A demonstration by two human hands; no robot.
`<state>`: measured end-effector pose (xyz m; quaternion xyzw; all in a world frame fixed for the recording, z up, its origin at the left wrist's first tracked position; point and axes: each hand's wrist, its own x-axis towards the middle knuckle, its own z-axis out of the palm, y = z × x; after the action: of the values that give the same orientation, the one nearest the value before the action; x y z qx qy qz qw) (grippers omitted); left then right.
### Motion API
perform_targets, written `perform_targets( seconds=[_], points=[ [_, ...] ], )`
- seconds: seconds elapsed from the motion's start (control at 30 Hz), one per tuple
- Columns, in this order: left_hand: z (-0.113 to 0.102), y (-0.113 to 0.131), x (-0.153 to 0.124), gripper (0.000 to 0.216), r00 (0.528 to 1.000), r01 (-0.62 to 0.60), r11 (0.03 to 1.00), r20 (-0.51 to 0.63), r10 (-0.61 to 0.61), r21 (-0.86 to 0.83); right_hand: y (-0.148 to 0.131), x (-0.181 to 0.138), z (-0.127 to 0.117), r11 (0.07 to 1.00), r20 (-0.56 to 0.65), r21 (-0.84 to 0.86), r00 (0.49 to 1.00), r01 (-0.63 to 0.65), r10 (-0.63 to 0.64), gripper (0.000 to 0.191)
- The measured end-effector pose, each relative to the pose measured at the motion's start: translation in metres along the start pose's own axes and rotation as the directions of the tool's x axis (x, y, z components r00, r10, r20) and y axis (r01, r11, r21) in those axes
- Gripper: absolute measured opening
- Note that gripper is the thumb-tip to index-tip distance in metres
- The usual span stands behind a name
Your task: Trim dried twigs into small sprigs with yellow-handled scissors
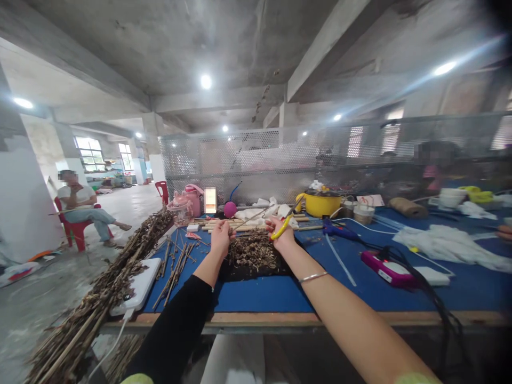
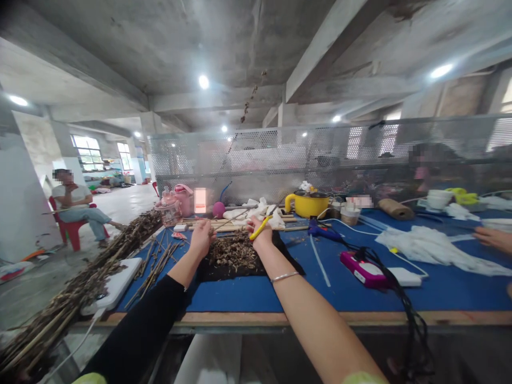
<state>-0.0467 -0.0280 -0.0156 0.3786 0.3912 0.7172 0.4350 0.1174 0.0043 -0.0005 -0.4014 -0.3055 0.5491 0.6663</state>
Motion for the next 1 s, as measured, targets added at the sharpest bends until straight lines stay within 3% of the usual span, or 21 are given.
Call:
perform_targets(
  seconds=[0.1, 0.2, 0.37, 0.47, 0.67, 0.83, 1.0],
  points=[
    [0.025, -0.006, -0.014, 0.030, 0.997, 0.020, 1.000, 0.079, -0.018, -0.019, 0.011, -0.015, 0.000, 1.000, 0.038, -0.013, 0.999, -0.006, 0.007, 0.017],
    [0.041, -0.014, -0.029, 0.040, 0.974, 0.030, 0.999, 0.226, -0.034, 0.024, 0.022, -0.022, -0.003, 0.993, 0.100, -0.078, 0.992, 0.088, -0.080, 0.021],
    [0.041, -0.020, -0.044, 0.059, 0.930, -0.123, 0.986, 0.361, 0.075, 0.111, 0.026, -0.020, -0.015, 0.955, 0.125, -0.231, 0.979, 0.188, -0.163, 0.024],
    [0.038, -0.018, -0.047, 0.064, 0.925, -0.206, 0.969, 0.352, 0.146, 0.137, 0.025, -0.019, -0.018, 0.951, 0.114, -0.237, 0.978, 0.198, -0.175, 0.026],
    [0.040, -0.016, -0.048, 0.056, 0.940, -0.258, 0.938, 0.285, 0.189, 0.231, 0.026, -0.019, -0.014, 0.953, 0.095, -0.197, 0.972, 0.230, -0.214, 0.028],
    [0.042, -0.019, -0.047, 0.039, 0.914, -0.325, 0.907, 0.336, 0.228, 0.268, 0.027, -0.018, -0.013, 0.949, 0.088, -0.188, 0.967, 0.253, -0.241, 0.031],
    [0.044, -0.020, -0.049, 0.016, 0.911, -0.317, 0.915, 0.349, 0.220, 0.249, 0.024, -0.011, -0.018, 0.963, 0.086, -0.127, 0.970, 0.237, -0.227, 0.031]
  ],
)
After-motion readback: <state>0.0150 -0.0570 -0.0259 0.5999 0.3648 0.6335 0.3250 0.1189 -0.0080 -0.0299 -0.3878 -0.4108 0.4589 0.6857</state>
